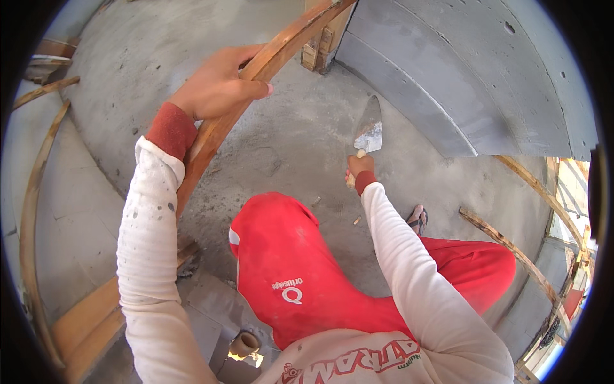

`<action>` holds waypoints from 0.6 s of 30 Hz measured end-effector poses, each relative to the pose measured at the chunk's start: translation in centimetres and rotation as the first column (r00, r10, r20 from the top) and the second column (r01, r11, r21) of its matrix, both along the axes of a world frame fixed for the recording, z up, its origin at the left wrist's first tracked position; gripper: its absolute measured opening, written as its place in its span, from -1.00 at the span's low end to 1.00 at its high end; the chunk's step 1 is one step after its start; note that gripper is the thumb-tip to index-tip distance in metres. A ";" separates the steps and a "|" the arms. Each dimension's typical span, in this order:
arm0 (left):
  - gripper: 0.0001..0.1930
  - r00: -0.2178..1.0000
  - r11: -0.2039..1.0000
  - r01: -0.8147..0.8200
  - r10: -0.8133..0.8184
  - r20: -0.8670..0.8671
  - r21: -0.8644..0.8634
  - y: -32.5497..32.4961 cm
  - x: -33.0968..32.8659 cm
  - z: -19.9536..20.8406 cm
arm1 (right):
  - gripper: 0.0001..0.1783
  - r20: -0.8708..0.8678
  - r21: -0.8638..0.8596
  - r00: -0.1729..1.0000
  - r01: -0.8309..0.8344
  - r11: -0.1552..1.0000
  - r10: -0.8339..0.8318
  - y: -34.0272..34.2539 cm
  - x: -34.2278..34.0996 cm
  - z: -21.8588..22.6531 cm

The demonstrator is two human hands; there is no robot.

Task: The person smooths wet concrete on the floor using a trowel while holding a piece of wood for alignment.

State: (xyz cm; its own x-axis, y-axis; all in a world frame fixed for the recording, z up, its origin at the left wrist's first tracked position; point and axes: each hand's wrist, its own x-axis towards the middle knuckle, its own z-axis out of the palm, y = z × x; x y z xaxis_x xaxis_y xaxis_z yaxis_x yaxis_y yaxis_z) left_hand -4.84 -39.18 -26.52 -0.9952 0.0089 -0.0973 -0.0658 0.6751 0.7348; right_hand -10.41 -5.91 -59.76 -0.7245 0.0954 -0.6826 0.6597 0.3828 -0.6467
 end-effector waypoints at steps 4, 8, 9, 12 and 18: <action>-0.42 1.000 1.000 0.010 -0.010 0.000 0.026 -0.8 0.1 -0.8 | -0.68 -0.090 0.186 0.938 -0.313 0.931 0.334 -11.5 7.6 1.2; -0.44 0.998 0.996 0.058 -0.058 -0.005 0.065 0.0 -1.4 -1.1 | -0.57 0.001 0.104 0.777 -0.626 0.773 0.629 -16.1 7.8 2.6; -0.45 0.998 0.996 0.069 -0.070 0.006 0.055 0.0 -1.4 -1.1 | -0.55 0.007 0.073 0.772 -0.634 0.770 0.635 -16.2 8.0 2.8; -0.46 0.997 0.997 0.065 -0.067 0.046 0.030 0.5 -1.5 -0.6 | -0.66 -0.151 0.125 0.893 -0.409 0.904 0.424 -8.9 7.7 0.3; -0.39 0.998 0.997 0.067 -0.067 -0.004 -0.041 1.0 -1.7 -0.8 | -0.79 -0.118 0.147 0.989 0.105 0.984 -0.088 4.9 3.1 -0.2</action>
State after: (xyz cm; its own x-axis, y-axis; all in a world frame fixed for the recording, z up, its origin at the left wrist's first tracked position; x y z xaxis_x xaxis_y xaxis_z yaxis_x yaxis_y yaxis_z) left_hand -6.54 -38.21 -27.32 -0.9930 0.0720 -0.0934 -0.0152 0.7071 0.7069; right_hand -7.29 -0.99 -59.95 -0.7773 0.2648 -0.5707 0.6257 0.4206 -0.6570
